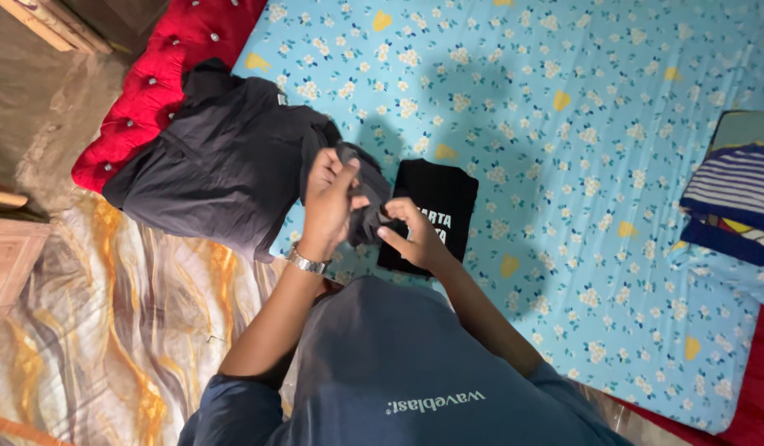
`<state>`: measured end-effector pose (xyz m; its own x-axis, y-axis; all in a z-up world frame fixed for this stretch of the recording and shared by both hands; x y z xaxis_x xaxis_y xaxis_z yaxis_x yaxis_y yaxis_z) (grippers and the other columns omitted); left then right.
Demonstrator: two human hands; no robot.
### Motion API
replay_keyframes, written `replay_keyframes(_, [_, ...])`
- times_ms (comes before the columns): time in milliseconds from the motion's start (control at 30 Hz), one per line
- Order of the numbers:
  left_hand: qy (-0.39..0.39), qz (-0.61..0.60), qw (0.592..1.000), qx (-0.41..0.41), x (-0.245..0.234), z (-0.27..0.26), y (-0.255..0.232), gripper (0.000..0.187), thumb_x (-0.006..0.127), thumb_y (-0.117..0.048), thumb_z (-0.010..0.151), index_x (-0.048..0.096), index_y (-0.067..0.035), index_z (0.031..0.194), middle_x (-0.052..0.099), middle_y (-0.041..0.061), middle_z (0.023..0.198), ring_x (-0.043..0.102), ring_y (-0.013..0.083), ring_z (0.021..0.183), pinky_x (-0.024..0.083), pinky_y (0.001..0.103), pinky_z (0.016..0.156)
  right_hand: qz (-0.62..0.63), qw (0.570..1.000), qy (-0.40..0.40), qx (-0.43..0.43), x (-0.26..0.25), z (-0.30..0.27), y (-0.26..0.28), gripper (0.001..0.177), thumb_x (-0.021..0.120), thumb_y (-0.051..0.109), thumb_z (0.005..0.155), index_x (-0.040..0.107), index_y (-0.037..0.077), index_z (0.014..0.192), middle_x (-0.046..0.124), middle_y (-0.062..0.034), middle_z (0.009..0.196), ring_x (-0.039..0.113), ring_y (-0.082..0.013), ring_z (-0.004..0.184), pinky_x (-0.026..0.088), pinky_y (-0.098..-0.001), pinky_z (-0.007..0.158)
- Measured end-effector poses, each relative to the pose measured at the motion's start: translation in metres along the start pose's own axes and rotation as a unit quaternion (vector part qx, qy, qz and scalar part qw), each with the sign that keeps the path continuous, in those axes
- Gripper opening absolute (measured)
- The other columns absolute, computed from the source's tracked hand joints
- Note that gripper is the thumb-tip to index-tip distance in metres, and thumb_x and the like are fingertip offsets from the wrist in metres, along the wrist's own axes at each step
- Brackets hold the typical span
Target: The person removes clothing items one by one from a storage cabinet and systematically folds each shirt flat on a bed.
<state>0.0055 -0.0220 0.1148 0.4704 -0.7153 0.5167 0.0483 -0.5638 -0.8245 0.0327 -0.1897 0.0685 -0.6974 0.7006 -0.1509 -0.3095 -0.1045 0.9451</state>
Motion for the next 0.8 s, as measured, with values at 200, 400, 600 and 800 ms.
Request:
replay_keyframes(200, [-0.011,0.11,0.981,0.16,-0.027,0.01,-0.029,0.021,0.062,-0.003,0.091,0.043,-0.012,0.089,0.043,-0.004,0.075,0.041,0.004,0.062,0.04,0.022,0.051,-0.06,0.974,0.044,0.212,-0.038,0.005,-0.006,0.017,0.06,0.019,0.09,0.065,0.002,0.085,0.052,-0.0026,0.068,0.048,-0.012,0.062,0.041,-0.0283,0.058])
replay_keyframes(400, [-0.04,0.537,0.788,0.298,0.009,-0.02,-0.051,0.025,0.07,-0.011,0.083,0.05,-0.002,0.096,0.053,0.006,0.078,0.054,0.0199,0.07,0.044,0.032,0.064,0.012,0.991,0.125,-0.05,-0.077,0.064,0.074,0.018,0.058,0.015,0.092,0.062,-0.001,0.086,0.052,-0.0058,0.071,0.046,-0.0147,0.064,0.036,-0.029,0.062])
replay_keyframes(600, [0.309,0.371,0.841,0.243,0.022,-0.025,-0.044,0.016,0.067,-0.014,0.09,0.058,-0.002,0.097,0.058,0.006,0.09,0.056,0.0134,0.085,0.046,0.028,0.077,0.051,0.983,0.155,-0.089,-0.079,0.091,0.099,0.017,0.058,0.012,0.091,0.054,-0.001,0.079,0.047,-0.0045,0.07,0.041,-0.0179,0.067,0.035,-0.0337,0.066])
replay_keyframes(800, [0.45,0.288,0.845,-0.02,0.009,-0.011,-0.028,0.02,0.068,-0.017,0.091,0.056,-0.003,0.098,0.054,0.001,0.087,0.049,0.0053,0.083,0.043,0.024,0.072,0.12,0.967,0.195,-0.11,-0.082,0.086,0.094,0.023,0.056,0.016,0.092,0.05,0.001,0.075,0.046,-0.0056,0.068,0.038,-0.0184,0.067,0.035,-0.0343,0.072])
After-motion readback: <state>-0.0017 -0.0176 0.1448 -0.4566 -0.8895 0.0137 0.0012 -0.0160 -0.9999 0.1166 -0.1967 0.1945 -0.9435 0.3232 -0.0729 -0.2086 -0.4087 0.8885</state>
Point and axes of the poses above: each hand's wrist, its own z-axis towards the middle knuckle, its own x-axis out of the palm, y = z × x, the point moved 2 cm from there along z, towards the middle knuckle
